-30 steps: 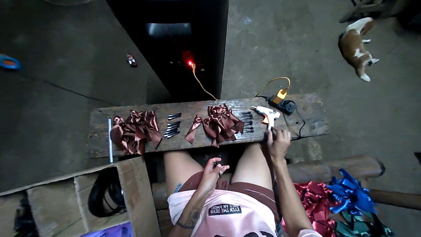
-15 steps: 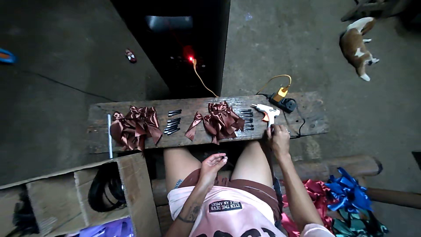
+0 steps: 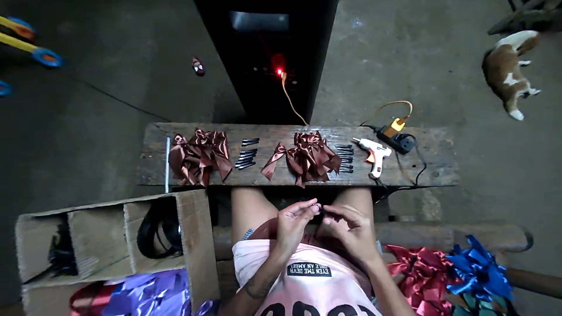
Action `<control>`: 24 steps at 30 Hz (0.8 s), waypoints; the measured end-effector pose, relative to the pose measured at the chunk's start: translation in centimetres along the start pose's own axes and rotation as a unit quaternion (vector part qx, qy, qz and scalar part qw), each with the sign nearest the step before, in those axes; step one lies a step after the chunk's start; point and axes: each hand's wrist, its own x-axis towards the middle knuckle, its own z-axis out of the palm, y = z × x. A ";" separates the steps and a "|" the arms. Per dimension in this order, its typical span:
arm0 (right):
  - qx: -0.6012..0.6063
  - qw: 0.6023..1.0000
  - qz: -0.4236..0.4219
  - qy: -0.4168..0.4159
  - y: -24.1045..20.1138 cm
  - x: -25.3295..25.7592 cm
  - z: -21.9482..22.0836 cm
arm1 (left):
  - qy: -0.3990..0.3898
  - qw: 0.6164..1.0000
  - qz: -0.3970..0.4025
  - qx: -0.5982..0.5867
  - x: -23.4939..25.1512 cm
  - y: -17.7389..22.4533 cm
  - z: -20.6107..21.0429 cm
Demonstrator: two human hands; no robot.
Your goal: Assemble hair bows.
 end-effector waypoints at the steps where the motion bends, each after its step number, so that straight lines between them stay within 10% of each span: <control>1: -0.026 1.000 -0.004 0.011 0.1 -0.1 0.4 | -0.008 0.999 0.023 0.022 -0.1 -0.2 0.0; 6: -0.044 0.999 0.019 0.007 0.5 -0.3 1.5 | -0.023 0.984 0.122 0.125 0.0 -1.6 -0.6; 16: 0.099 0.985 0.134 0.044 1.2 -0.4 0.2 | -0.144 0.986 -0.052 0.069 0.4 -1.7 -1.0; 24: -0.208 0.974 0.050 -0.071 3.2 1.4 -3.4 | -0.161 0.957 -0.143 0.194 1.2 -1.9 -1.4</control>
